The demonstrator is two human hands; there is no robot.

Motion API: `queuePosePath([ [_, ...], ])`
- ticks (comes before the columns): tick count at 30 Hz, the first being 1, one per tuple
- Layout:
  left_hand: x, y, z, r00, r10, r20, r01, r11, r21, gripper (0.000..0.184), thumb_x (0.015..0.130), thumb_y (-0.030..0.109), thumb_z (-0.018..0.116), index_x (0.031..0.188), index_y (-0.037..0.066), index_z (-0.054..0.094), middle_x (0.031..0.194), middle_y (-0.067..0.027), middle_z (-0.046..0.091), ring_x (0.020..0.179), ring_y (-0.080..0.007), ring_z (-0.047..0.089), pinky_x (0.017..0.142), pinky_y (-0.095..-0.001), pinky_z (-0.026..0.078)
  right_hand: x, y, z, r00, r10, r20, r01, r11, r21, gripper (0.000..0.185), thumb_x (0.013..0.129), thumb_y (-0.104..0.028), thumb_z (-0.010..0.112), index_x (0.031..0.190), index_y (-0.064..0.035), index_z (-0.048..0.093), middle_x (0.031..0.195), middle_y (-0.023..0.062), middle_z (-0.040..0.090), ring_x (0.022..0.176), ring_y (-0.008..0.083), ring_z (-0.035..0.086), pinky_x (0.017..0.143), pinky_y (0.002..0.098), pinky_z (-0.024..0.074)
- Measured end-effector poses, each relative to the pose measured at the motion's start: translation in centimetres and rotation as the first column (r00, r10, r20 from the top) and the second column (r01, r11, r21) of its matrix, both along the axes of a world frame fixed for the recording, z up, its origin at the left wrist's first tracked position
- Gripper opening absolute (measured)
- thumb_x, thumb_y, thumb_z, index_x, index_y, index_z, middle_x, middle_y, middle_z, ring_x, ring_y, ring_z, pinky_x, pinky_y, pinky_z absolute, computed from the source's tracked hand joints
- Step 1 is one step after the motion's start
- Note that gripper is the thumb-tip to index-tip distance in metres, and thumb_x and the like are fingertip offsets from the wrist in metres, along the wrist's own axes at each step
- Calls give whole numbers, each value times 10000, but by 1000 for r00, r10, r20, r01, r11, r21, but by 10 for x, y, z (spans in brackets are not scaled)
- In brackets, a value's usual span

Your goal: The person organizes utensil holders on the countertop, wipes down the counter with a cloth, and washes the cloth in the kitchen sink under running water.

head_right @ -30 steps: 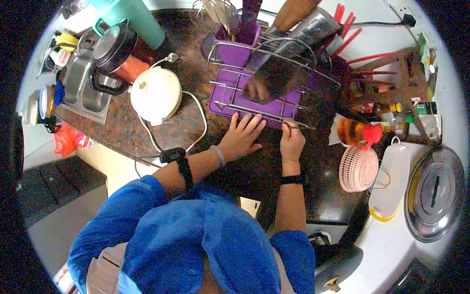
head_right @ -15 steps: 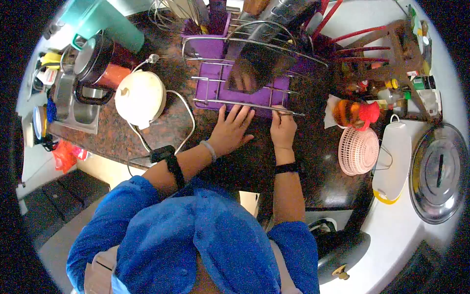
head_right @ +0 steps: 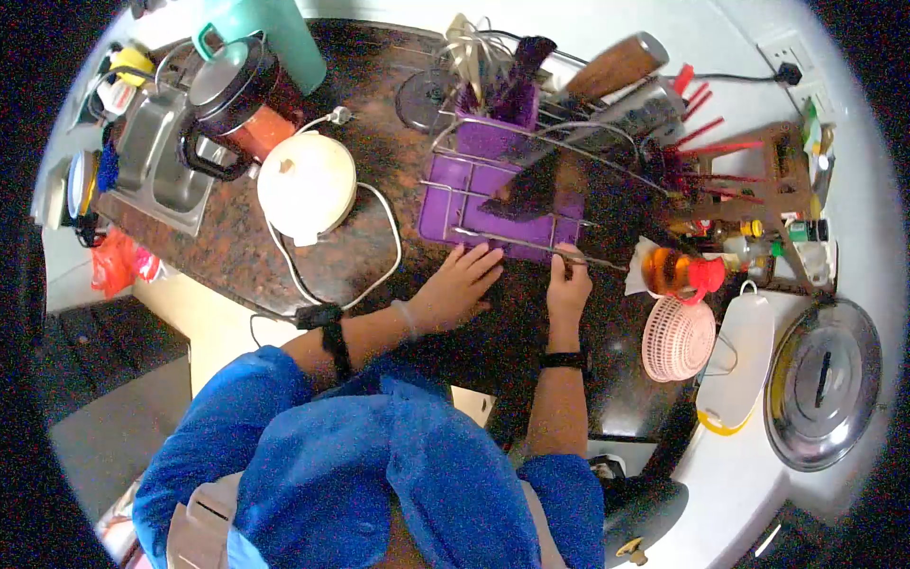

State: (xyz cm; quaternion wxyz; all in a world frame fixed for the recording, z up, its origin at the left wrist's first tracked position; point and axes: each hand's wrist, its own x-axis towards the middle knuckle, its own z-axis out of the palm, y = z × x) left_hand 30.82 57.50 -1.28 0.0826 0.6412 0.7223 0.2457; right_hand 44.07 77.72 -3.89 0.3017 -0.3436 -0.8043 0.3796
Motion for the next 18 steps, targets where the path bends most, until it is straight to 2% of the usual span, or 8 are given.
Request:
queuePosePath([
  [2,-8,-21,-4,989,11,151,-31,991,128,453,815,212,658,1214,21,561,1377,-153,431,1287,-334,381,1046,-456,345,0,4,1,994,6,-108,-18,994,-110,182,887,-69,611,1065,-39,629,1053,82,671,967,168,630,836,313,494],
  [3,-12,-33,-13,949,96,301,-148,977,155,390,831,175,648,1187,31,576,1276,-144,503,1159,-299,478,963,-421,415,2,8,5,999,31,-36,-37,982,-183,222,909,-33,562,1121,15,609,1156,90,607,1073,175,563,965,295,420],
  [4,-15,-41,-13,879,171,446,-267,950,163,329,848,137,637,1159,41,590,1175,-135,574,1032,-263,575,881,-386,485,1,7,9,999,37,-30,-42,981,-187,222,909,-33,562,1121,15,609,1156,90,607,1073,175,563,965,295,420],
  [6,-29,-45,-16,496,436,751,-582,809,-85,260,899,126,602,1149,54,591,981,-87,623,750,-166,602,681,-328,528,-6,5,16,994,-47,-102,23,972,-233,263,915,-60,565,1166,9,602,1189,105,599,1089,181,556,983,303,407],
  [7,-39,-39,-11,115,390,914,-612,752,-244,279,925,136,564,1175,13,579,867,-67,651,646,-147,612,587,-279,508,-7,5,14,987,-62,-150,26,973,-231,287,917,-77,569,1188,12,596,1209,115,597,1100,187,552,998,305,393],
  [10,-70,-16,2,-163,238,958,-628,723,-287,297,937,184,566,1146,-26,587,905,-50,646,609,-102,577,528,-248,480,-14,-5,25,983,-114,-142,66,950,-304,269,919,-66,564,1172,20,600,1193,117,610,1113,185,549,997,307,399],
  [16,-98,24,11,-4,372,928,-396,852,-343,328,898,293,632,1008,-16,648,824,-60,664,493,-90,512,444,-228,414,-17,-8,24,981,-124,-151,68,940,-334,251,941,-92,555,1164,15,594,1136,112,638,1071,177,572,991,311,408],
  [18,-95,31,3,-67,351,934,-451,824,-342,298,885,299,649,860,5,687,700,-47,655,477,-96,530,446,-255,430,-16,-9,23,981,-122,-152,65,941,-333,254,946,-102,552,1166,19,589,1124,116,642,1060,179,577,991,313,408],
])
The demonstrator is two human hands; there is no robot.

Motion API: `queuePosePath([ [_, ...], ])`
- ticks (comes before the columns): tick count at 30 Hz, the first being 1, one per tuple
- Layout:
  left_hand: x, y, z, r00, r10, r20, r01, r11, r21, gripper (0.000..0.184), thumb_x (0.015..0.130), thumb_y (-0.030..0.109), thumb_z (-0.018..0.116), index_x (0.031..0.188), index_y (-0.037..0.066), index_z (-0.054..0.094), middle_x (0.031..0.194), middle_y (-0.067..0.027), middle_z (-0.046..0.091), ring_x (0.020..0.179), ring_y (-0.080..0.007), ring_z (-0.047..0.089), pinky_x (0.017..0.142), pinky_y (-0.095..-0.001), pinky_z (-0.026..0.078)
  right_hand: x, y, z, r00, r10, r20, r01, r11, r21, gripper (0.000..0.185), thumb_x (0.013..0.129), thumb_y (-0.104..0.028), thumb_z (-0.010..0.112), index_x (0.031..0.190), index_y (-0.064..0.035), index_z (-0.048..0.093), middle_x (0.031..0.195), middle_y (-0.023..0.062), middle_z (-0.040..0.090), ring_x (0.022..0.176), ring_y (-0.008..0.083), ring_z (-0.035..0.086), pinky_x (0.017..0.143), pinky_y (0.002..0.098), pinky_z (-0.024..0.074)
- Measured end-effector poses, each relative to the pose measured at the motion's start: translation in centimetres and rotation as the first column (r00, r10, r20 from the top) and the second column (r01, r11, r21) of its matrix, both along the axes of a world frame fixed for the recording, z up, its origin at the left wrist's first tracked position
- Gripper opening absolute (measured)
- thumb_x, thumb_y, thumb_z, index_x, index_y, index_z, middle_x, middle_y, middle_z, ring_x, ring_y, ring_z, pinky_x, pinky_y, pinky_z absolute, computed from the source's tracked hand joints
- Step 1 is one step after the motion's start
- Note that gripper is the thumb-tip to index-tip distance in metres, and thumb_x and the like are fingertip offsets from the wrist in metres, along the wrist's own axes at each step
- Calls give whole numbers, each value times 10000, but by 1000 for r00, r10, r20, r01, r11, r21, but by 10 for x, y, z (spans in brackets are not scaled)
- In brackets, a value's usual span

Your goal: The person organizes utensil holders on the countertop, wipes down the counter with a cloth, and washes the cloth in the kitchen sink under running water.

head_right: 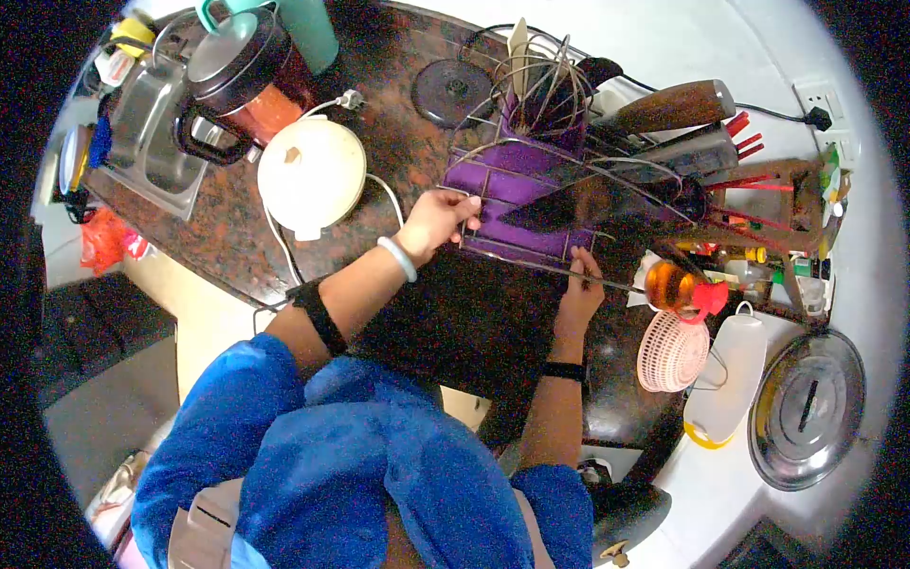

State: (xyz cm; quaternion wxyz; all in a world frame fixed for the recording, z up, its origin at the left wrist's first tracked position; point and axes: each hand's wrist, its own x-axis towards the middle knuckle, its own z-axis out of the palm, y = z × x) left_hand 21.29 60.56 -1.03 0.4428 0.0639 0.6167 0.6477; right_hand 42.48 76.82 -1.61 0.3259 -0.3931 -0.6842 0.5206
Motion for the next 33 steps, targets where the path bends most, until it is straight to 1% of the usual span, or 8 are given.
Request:
queuePosePath([
  [2,-1,-2,6,962,-130,-240,71,968,-241,291,850,298,680,770,18,694,639,-76,658,524,-164,610,496,-317,473,0,1,1,1000,-5,-4,5,1000,-1,257,951,-112,549,1167,23,584,1111,120,647,1049,181,583,992,315,409],
  [4,-2,-18,17,574,-221,-789,-153,917,-368,232,851,245,658,771,27,674,676,-170,642,629,-350,633,586,-411,501,0,1,-1,1000,2,9,-2,1000,5,257,962,-117,533,1168,30,578,1091,129,655,1047,183,585,993,321,409],
  [13,-5,27,28,411,144,-900,-30,989,145,514,824,167,664,1260,-12,458,1284,-244,475,1172,-430,479,1017,-412,388,-1,0,-6,1000,-16,15,15,998,62,242,968,-139,516,1133,17,600,1036,102,682,1011,187,599,969,330,420],
  [20,-4,10,28,539,-252,-804,240,961,-140,519,870,279,634,1310,32,513,1346,-505,107,1293,-444,348,1028,-393,385,0,5,-13,1000,13,14,-15,994,112,240,958,-120,523,1139,21,594,1038,103,683,1009,177,596,995,337,401],
  [24,-7,7,39,605,-289,-742,276,950,-146,421,904,274,611,1239,20,580,1278,-304,512,1173,-390,537,946,-366,457,0,6,-13,1000,5,-16,-4,998,60,236,958,-89,501,1148,26,585,1062,109,669,1021,176,589,1009,336,387],
  [26,-4,6,42,932,-360,-46,363,916,169,349,952,257,553,1173,-6,616,1174,-140,632,1044,-253,615,889,-327,490,-3,7,-15,1000,10,-8,-10,999,39,243,965,-69,477,1165,33,571,1092,121,655,1029,180,589,999,332,398],
  [27,-3,2,42,950,-305,-73,313,924,219,317,975,239,517,1103,-25,638,1080,-89,660,993,-161,608,865,-299,498,-3,7,-16,1000,4,-7,-4,999,36,244,965,-66,476,1165,37,569,1098,122,653,1030,184,591,995,331,403],
  [33,-12,-47,34,938,-335,87,292,901,320,280,967,192,524,1068,-45,635,1041,-142,662,961,-187,626,861,-299,504,-6,5,-8,992,-17,-122,6,996,-87,223,941,-102,545,1126,5,609,1060,71,672,1049,168,569,1031,333,360],
])
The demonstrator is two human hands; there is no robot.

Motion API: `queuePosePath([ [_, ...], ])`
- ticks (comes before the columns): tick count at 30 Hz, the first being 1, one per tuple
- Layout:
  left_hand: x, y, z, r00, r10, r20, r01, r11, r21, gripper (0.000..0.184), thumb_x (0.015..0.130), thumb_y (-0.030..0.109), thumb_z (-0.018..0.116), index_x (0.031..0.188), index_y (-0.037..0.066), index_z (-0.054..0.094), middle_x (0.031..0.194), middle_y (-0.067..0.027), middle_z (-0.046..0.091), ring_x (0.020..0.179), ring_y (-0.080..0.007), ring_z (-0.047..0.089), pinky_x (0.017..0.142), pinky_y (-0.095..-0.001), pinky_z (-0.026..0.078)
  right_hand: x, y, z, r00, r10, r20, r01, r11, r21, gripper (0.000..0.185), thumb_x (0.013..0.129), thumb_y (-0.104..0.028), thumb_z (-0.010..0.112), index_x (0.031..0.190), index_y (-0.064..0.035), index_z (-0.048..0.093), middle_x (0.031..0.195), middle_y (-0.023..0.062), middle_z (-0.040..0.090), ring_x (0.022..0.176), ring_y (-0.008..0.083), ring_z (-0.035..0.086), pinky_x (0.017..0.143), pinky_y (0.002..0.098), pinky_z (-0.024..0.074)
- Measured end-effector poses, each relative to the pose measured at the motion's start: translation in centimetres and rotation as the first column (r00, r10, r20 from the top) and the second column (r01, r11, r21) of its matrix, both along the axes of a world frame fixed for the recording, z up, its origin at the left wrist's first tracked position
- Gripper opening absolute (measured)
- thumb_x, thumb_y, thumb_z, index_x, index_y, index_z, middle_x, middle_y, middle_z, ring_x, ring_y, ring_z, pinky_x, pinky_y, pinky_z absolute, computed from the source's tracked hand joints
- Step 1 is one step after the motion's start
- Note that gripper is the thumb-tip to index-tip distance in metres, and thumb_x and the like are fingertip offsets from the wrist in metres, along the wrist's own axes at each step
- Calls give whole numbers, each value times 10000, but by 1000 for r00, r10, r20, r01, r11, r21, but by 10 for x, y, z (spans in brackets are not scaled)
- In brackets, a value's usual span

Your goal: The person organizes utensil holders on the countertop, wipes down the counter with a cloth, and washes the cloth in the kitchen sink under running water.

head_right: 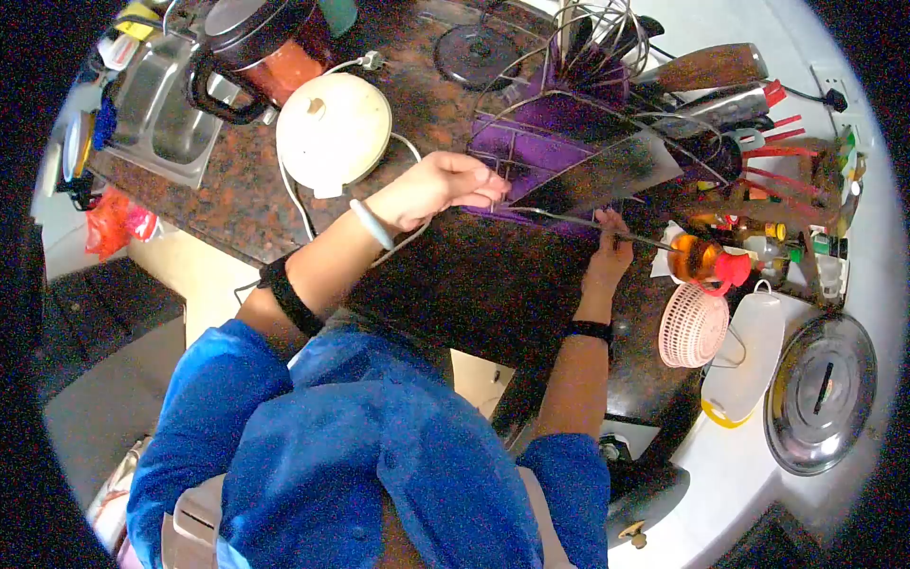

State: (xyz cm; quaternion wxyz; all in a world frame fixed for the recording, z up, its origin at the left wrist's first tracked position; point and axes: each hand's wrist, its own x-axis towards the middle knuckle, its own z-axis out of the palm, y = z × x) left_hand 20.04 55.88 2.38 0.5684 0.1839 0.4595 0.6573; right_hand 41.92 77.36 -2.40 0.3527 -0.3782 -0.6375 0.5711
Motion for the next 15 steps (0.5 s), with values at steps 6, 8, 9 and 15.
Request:
queuePosePath([
  [6,5,-40,-15,992,122,33,-116,983,-144,254,987,238,490,940,27,623,812,-56,640,697,-114,588,663,-253,496,4,6,-6,1000,3,21,-4,998,63,218,931,-81,547,1123,6,603,1079,78,663,1082,183,567,1041,339,354],
  [8,6,-56,-19,993,119,1,-117,972,-206,259,983,243,490,919,32,626,803,-52,636,699,-128,592,656,-275,496,5,7,-5,999,2,54,-7,996,93,216,930,-72,540,1123,6,600,1079,82,662,1089,187,567,1048,344,348],
  [9,6,-64,-22,992,120,-29,-124,956,-266,265,979,248,489,898,38,629,794,-49,633,701,-143,597,649,-296,496,5,7,-3,998,33,47,-36,996,78,221,951,-74,511,1139,15,582,1087,99,657,1084,185,571,1030,334,368],
  [15,1,-99,-16,160,-808,-567,368,582,-725,197,900,178,533,950,44,668,903,-158,674,875,-296,650,780,-373,498,8,15,-13,997,76,-16,-75,996,39,233,966,-70,485,1163,30,559,1124,132,643,1100,190,568,1030,329,373],
])
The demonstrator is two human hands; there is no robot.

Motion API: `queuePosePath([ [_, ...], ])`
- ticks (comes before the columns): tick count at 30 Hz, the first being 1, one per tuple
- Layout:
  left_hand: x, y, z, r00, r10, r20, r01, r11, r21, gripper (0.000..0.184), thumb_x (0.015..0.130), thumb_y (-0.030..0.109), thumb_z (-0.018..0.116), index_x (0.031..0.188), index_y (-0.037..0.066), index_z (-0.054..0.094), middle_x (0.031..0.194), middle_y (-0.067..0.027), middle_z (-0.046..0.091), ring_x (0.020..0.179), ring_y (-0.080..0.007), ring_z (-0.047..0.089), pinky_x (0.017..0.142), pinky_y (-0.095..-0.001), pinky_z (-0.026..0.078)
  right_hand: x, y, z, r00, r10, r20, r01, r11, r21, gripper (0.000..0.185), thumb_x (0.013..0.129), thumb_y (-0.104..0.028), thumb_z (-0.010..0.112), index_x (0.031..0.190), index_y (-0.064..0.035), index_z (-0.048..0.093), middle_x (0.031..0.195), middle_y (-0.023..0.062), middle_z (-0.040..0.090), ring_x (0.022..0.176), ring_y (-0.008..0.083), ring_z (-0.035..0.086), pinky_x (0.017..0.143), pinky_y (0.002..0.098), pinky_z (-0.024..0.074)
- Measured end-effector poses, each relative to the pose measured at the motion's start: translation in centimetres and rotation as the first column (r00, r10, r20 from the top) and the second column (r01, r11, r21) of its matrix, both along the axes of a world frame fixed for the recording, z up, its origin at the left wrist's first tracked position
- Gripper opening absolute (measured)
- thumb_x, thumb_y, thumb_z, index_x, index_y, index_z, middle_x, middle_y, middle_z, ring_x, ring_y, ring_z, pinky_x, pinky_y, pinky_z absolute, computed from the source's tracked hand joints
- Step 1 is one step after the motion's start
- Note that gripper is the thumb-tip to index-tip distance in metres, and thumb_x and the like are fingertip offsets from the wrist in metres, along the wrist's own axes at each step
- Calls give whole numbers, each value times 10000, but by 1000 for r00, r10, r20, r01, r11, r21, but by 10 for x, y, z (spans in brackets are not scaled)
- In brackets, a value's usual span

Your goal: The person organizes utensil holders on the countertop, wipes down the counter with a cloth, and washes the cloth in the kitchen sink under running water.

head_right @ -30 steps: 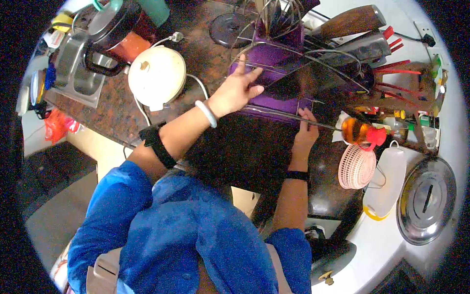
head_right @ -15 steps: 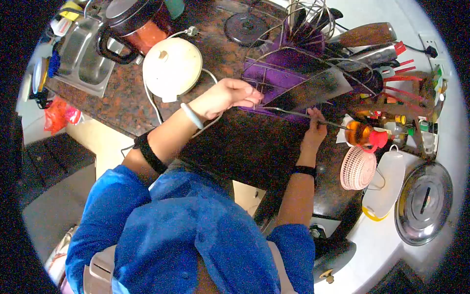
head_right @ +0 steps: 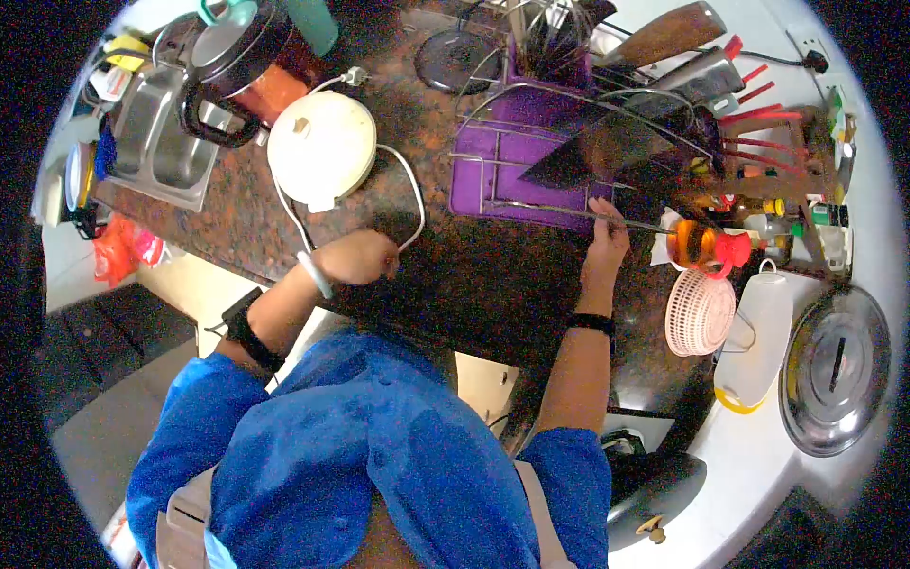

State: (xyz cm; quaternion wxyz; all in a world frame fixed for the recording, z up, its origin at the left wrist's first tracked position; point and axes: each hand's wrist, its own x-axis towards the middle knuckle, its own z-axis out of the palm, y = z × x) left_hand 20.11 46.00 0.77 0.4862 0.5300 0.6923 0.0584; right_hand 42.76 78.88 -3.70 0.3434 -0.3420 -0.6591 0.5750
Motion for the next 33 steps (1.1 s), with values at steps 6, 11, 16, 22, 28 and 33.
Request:
queuePosePath([
  [6,13,63,64,899,325,292,-434,585,686,380,886,74,552,1258,3,522,1233,-195,582,1103,-314,592,966,-373,451,1,0,1,999,-7,40,6,1000,19,242,971,-84,476,1167,32,554,1133,137,638,1105,198,565,1036,328,365],
  [11,15,150,59,788,447,-423,-243,858,453,583,820,39,501,1354,-85,303,1134,-316,571,926,-411,640,784,-468,532,-2,-3,0,1000,-26,3,26,999,-39,247,977,-97,465,1166,30,560,1136,129,634,1077,187,576,1005,314,394],
  [16,5,155,9,844,410,-345,-137,787,601,242,848,62,502,1040,-31,617,924,-209,674,768,-357,661,674,-443,534,-3,-7,2,998,-41,-40,41,999,8,189,972,-96,488,1077,-16,623,1079,60,649,1041,164,577,982,309,397],
  [22,19,104,37,416,455,787,-845,513,150,132,954,153,524,956,55,612,684,5,558,505,-64,444,463,-198,366,-4,-2,-4,999,-42,-33,41,999,-36,234,979,-121,481,1133,20,586,1087,92,659,1055,155,570,987,303,386],
  [28,5,-7,23,847,-113,520,110,993,36,196,913,212,542,932,36,628,839,-97,660,735,-226,620,677,-357,496,-2,4,-8,999,-1,-45,-2,999,-50,234,973,-104,482,1141,21,587,1117,98,649,1069,163,569,1004,301,372],
  [33,10,10,29,925,371,77,-350,759,549,387,800,55,627,1179,10,561,1069,-213,604,975,-354,600,886,-406,464,-4,0,3,998,-32,-50,34,999,31,285,929,-6,508,1208,29,555,1189,108,600,1100,163,551,985,300,398],
])
